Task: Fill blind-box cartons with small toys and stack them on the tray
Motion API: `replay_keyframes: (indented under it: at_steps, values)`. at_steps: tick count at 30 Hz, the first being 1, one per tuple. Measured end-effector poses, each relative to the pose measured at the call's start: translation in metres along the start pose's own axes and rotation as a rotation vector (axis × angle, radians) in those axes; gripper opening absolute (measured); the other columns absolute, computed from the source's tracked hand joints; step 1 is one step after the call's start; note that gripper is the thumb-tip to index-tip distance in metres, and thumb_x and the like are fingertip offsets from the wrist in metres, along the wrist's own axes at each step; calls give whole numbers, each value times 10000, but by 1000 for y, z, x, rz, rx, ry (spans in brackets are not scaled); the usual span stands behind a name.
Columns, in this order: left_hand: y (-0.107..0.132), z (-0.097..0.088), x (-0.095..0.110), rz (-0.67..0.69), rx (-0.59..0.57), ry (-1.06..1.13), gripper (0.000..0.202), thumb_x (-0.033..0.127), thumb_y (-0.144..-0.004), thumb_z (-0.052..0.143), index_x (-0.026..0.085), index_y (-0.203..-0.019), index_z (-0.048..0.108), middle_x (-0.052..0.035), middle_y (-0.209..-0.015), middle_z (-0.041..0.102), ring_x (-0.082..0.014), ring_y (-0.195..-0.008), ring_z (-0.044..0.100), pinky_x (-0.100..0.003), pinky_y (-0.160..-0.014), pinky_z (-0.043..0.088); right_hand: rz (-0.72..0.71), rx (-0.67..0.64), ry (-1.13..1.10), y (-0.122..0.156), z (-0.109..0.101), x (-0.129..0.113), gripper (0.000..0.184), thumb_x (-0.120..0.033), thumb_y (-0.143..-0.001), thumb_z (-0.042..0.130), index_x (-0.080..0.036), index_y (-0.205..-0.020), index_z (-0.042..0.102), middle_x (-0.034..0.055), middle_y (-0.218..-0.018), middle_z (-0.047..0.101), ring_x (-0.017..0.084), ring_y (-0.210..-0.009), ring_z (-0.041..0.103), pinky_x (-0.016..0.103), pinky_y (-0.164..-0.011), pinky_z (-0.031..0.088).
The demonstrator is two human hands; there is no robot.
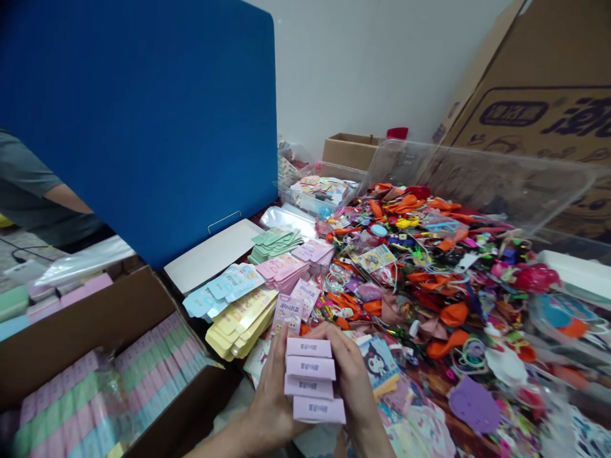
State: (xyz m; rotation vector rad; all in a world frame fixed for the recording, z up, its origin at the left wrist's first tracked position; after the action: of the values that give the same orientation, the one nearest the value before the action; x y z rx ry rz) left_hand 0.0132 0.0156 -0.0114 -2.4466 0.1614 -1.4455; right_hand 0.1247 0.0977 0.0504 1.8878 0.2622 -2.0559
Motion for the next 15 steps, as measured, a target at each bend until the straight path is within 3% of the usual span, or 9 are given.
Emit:
replay_keyframes:
  at_steps: [2,5,7,9,12,15]
  values:
    - [6,-9,0,6,40,-47,1372,553,-684,838,257,-1573,-164,-219,-1603,280,-454,-1458,318,-634,-1133,366,51,-4,56,-11,3,7,450,-618,-846,590,-206,-682,663,32,-695,646,191,-637,592,298,-598,481]
    - [13,-21,-1,5,87,-85,1384,600,-679,821,279,-1565,-193,-216,-1627,218,-469,-1456,310,-635,-1107,389,86,85,165,-39,0,27,421,-615,-747,673,-209,-857,667,37,-787,670,215,-695,617,326,-633,484]
    - [18,-25,-1,18,104,-91,1419,600,-638,841,273,-1568,-181,-227,-1613,234,-487,-1436,331,-633,-1093,402,76,128,225,-61,0,40,490,-538,-633,776,-204,-974,664,42,-840,673,240,-757,621,362,-701,486]
    - [25,-24,-1,40,119,-76,1421,573,-624,853,255,-1576,-153,-233,-1551,337,-486,-1382,410,-618,-1076,423,63,154,273,-79,4,50,589,-430,-531,846,-213,-1046,661,47,-912,680,270,-862,621,393,-791,478]
    - [36,-14,-4,68,64,-41,1189,454,-785,760,266,-1590,-94,-208,-1421,489,-421,-1275,534,-557,-1033,472,74,130,278,-94,11,61,557,-352,-470,878,-239,-982,688,42,-944,699,287,-930,622,401,-839,475]
    - [42,-7,-9,85,-35,17,994,334,-879,650,268,-1602,-28,-199,-1336,544,-369,-1176,596,-505,-980,507,150,45,181,-95,13,68,444,-443,-510,876,-224,-854,700,19,-755,693,218,-675,623,335,-624,494]
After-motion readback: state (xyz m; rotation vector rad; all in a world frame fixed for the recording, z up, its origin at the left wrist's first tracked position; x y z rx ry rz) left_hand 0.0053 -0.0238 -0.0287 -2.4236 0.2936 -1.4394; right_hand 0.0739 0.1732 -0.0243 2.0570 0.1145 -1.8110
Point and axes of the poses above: each hand's wrist, its own y-axis away from the middle knuckle, its own z-axis out of the palm, x = y × z, the point moved 5 cm from there along -y, towards the middle knuckle
